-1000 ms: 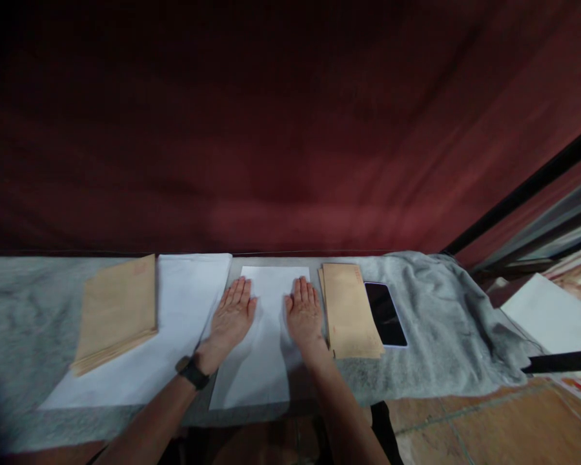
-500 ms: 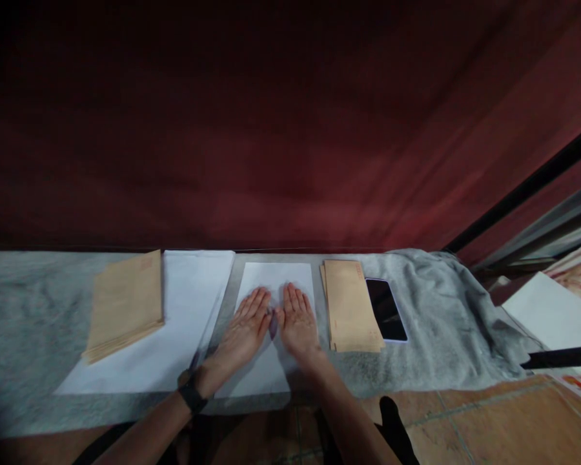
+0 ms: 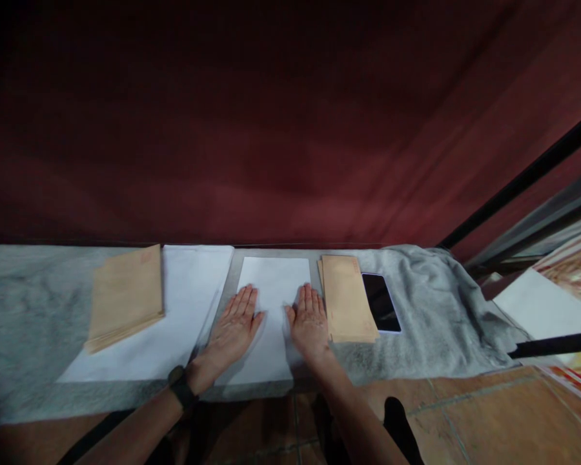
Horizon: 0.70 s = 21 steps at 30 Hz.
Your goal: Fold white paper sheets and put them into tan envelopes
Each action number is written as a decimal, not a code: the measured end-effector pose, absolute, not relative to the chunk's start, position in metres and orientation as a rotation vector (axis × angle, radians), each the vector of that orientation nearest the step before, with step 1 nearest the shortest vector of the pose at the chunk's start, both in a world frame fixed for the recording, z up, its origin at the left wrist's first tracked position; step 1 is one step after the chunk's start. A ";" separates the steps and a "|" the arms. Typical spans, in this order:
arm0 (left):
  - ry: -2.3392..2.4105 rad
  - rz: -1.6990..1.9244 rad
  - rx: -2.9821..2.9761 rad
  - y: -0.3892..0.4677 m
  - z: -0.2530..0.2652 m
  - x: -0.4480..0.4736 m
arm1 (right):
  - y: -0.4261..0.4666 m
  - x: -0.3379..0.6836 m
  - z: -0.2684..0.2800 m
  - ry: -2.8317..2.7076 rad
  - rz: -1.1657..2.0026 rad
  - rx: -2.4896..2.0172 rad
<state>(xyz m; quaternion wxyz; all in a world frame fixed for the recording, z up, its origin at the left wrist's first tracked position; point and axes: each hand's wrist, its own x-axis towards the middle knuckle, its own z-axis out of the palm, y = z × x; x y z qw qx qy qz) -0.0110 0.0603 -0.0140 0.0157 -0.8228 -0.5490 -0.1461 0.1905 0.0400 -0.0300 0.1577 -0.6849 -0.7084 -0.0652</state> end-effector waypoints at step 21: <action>-1.321 -0.443 -2.782 0.002 -0.012 -0.013 | -0.017 0.155 -0.022 -2.204 -0.057 -1.615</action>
